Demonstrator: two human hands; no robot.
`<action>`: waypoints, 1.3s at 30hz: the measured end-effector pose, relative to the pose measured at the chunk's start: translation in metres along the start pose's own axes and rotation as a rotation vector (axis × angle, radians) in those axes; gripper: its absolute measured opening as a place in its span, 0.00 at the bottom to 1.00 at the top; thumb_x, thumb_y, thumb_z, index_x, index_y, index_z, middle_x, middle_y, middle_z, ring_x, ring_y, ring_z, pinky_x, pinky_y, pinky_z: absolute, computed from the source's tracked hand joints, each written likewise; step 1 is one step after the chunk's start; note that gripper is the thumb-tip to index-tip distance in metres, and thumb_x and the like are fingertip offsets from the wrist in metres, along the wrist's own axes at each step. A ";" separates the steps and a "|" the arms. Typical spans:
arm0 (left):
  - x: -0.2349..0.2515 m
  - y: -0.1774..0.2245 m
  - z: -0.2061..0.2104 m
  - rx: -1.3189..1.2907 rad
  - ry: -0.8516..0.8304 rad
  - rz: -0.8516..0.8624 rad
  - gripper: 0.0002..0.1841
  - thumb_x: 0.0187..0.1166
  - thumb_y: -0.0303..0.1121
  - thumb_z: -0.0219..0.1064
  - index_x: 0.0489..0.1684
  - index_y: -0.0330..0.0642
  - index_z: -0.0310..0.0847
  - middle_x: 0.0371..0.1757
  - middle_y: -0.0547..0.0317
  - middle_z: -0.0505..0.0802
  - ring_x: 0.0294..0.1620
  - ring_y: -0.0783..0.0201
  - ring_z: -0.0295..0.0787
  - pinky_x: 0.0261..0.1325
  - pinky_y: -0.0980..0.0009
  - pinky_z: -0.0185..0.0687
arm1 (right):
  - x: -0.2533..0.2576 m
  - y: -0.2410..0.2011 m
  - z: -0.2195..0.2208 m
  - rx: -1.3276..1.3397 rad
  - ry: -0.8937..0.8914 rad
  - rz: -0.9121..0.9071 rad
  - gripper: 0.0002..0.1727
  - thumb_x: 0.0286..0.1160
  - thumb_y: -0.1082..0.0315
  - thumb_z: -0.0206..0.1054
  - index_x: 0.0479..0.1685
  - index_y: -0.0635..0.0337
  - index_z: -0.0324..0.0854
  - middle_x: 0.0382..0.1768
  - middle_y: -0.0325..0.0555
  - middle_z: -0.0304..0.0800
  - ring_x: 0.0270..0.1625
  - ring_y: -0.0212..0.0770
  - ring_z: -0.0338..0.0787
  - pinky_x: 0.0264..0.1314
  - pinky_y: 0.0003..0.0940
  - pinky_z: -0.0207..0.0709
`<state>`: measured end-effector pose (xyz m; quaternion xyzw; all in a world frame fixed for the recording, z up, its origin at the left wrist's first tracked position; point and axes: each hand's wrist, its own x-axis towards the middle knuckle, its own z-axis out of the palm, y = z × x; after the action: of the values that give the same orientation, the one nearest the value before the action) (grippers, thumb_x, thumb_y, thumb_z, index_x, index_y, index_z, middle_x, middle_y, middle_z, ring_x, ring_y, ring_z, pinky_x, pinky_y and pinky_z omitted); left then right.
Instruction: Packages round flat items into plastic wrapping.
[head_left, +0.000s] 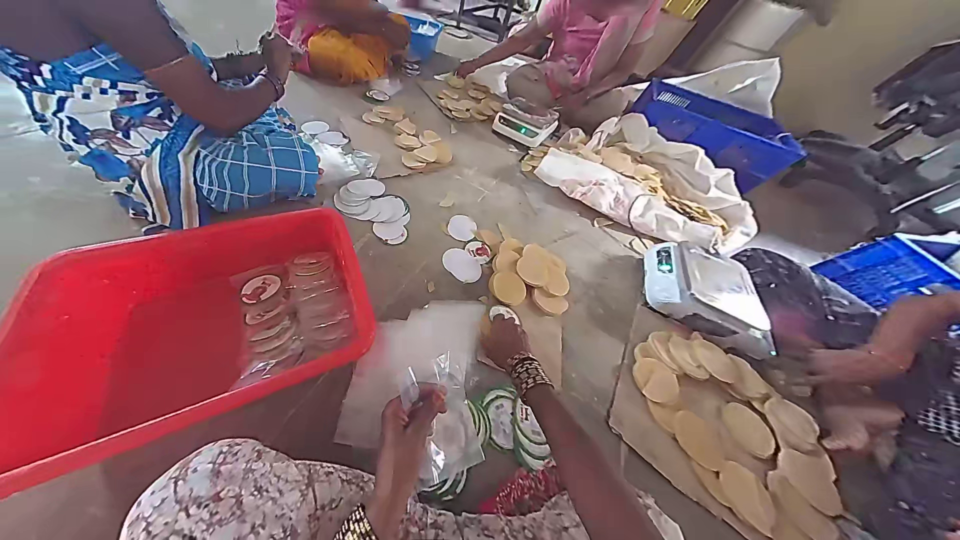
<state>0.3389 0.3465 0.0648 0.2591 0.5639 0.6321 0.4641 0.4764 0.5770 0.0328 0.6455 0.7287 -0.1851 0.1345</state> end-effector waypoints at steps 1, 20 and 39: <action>0.000 0.000 0.000 0.001 -0.005 0.003 0.07 0.80 0.27 0.66 0.45 0.36 0.90 0.36 0.60 0.95 0.33 0.72 0.89 0.35 0.78 0.82 | 0.001 -0.002 0.002 0.008 0.012 0.012 0.41 0.72 0.53 0.70 0.79 0.75 0.66 0.72 0.78 0.74 0.75 0.72 0.78 0.73 0.64 0.74; 0.004 -0.004 -0.003 0.067 -0.051 0.022 0.08 0.81 0.28 0.66 0.46 0.36 0.90 0.38 0.60 0.94 0.36 0.70 0.89 0.38 0.75 0.83 | -0.012 0.002 -0.026 0.102 0.095 0.050 0.30 0.84 0.56 0.59 0.75 0.72 0.74 0.71 0.72 0.80 0.76 0.67 0.80 0.76 0.66 0.71; 0.006 -0.014 0.002 0.052 0.010 0.053 0.06 0.76 0.26 0.70 0.44 0.35 0.89 0.34 0.62 0.93 0.28 0.74 0.84 0.33 0.77 0.80 | -0.073 0.099 0.004 0.512 0.360 0.117 0.20 0.78 0.67 0.67 0.68 0.62 0.84 0.62 0.67 0.88 0.68 0.67 0.85 0.70 0.71 0.72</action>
<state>0.3415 0.3520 0.0509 0.2826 0.5753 0.6307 0.4376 0.5837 0.5199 0.0512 0.7217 0.6320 -0.2372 -0.1531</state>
